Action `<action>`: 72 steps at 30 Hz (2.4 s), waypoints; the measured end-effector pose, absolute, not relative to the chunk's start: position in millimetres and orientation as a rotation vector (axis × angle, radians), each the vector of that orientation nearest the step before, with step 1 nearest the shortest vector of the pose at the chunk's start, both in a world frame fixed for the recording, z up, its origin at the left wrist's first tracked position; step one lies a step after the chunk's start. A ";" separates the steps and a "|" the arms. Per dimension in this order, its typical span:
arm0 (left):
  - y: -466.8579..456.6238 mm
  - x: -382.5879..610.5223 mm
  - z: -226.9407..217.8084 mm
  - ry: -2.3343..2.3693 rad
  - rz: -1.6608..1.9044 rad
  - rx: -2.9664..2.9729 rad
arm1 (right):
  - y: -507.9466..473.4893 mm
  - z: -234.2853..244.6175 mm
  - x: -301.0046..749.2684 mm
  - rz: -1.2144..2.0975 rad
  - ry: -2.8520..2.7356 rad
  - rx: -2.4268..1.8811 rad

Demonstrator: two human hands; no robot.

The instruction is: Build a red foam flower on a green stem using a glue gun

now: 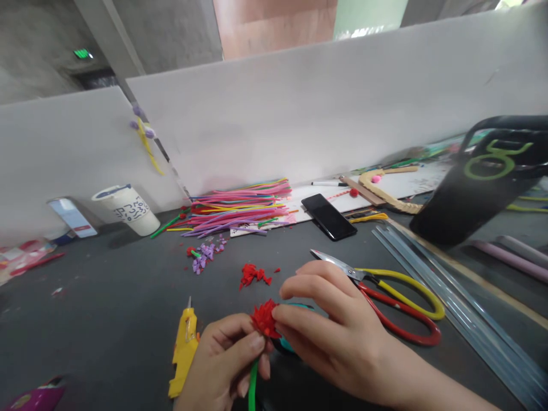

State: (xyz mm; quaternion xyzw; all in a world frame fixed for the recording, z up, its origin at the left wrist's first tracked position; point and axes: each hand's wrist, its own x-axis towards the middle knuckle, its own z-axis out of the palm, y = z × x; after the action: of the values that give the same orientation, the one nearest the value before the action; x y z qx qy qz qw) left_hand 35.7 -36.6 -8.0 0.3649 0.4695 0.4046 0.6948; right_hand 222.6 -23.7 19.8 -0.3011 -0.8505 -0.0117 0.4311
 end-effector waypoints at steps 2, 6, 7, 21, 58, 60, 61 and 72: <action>-35.9 35.7 -8.2 1.046 0.904 0.810 | -23.6 20.4 222.1 -0.043 -2.118 -0.758; -35.2 35.8 -8.3 1.057 0.905 0.835 | -23.1 20.3 221.9 -0.046 -2.105 -0.763; -35.3 36.0 -8.2 1.056 0.907 0.838 | -23.0 20.0 222.0 -0.038 -2.103 -0.763; -35.7 35.1 -7.6 1.022 0.926 0.749 | -23.4 18.9 220.5 -0.155 -2.119 -0.771; -42.2 48.0 2.6 1.346 1.080 1.054 | -26.0 7.9 204.5 -0.191 -1.999 -0.886; -42.4 47.8 3.0 1.351 1.087 1.084 | -26.0 9.1 205.1 -0.166 -2.004 -0.867; -42.4 47.4 3.2 1.356 1.087 1.103 | -25.8 9.5 205.4 -0.147 -2.007 -0.858; -31.3 27.3 -2.5 1.348 0.897 1.520 | -20.2 7.9 210.3 -0.087 -2.151 -0.823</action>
State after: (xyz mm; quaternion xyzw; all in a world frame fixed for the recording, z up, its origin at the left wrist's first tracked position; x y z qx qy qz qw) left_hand 27.3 -31.3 -2.5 0.6133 0.5438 0.3618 0.4442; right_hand 210.3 -20.2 7.9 -0.3261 -0.8528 -0.0344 0.4064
